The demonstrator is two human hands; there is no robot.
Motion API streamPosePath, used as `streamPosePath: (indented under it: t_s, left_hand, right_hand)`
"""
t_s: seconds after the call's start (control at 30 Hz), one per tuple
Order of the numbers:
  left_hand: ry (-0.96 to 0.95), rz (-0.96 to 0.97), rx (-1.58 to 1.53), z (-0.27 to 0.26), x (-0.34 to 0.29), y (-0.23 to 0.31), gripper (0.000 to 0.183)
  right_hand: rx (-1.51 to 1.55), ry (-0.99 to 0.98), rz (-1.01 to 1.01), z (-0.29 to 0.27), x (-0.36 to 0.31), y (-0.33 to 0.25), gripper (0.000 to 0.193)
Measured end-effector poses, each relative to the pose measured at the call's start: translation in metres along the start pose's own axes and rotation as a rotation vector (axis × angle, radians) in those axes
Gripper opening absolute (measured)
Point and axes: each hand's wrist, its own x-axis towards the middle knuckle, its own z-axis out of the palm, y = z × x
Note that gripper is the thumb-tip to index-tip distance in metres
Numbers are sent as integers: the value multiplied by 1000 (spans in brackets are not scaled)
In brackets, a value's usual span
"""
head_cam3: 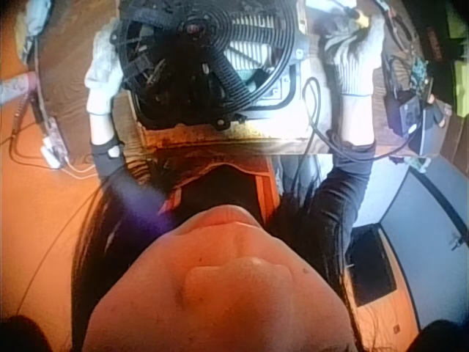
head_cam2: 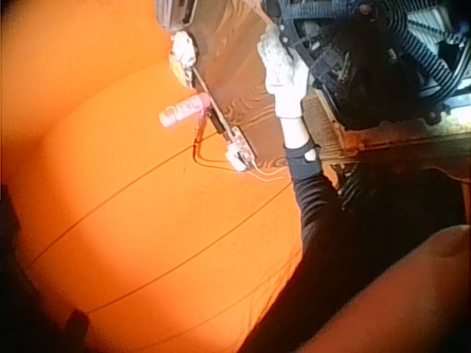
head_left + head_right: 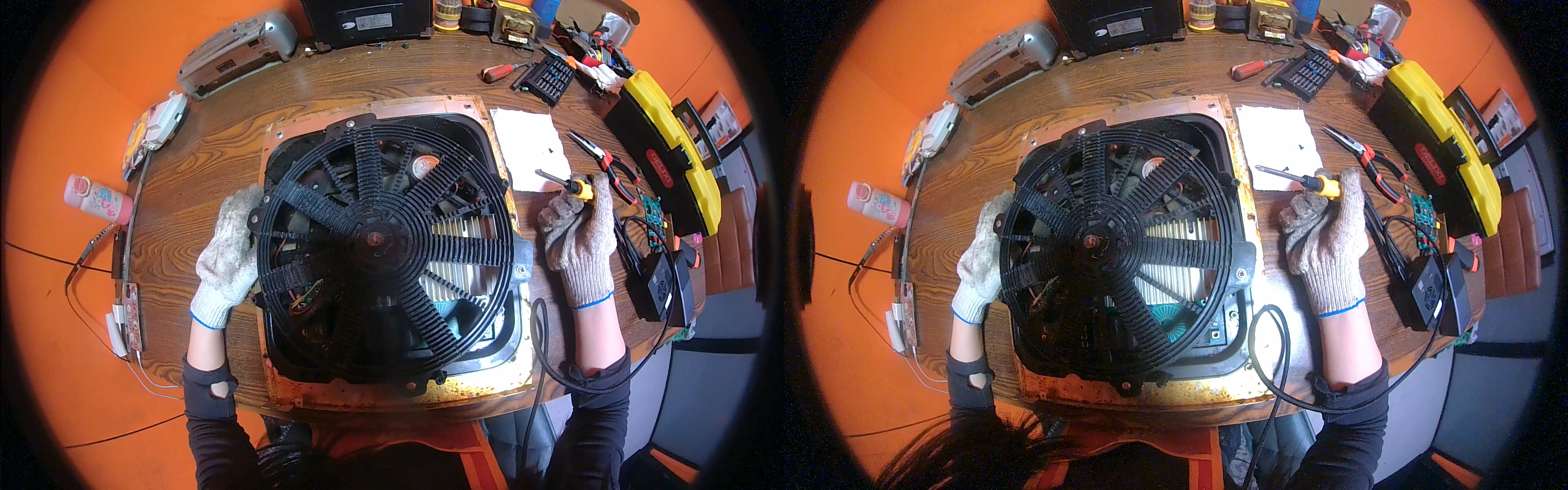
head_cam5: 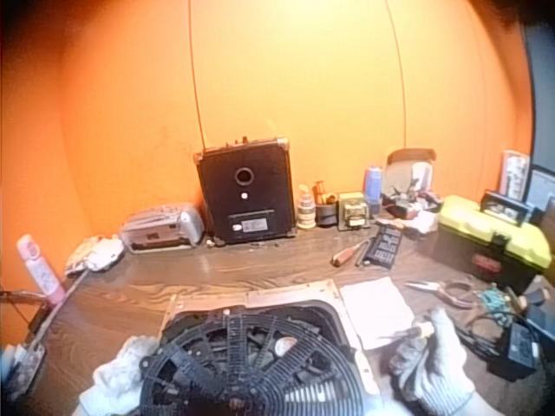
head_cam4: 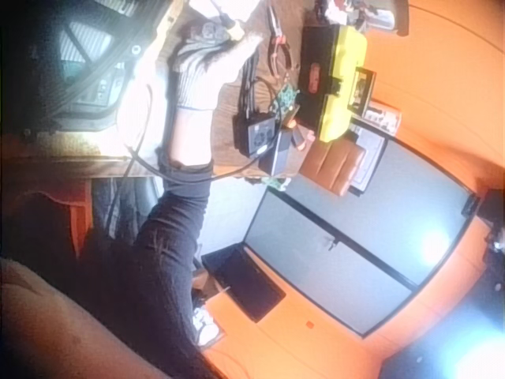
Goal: The person uses a screwdriver to remove screws from a black fan assembly mounted on a metal base. They then lift the fan off the base and place it on the table, leaving the base exposed.
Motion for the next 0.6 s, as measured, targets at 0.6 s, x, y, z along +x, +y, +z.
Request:
streamPosePath:
  t_s: [0.6]
  left_hand:
    - [13, 17, 6, -1, 0, 1, 64]
  right_hand:
    - [-22, 107, -31, 14, -5, 2, 36]
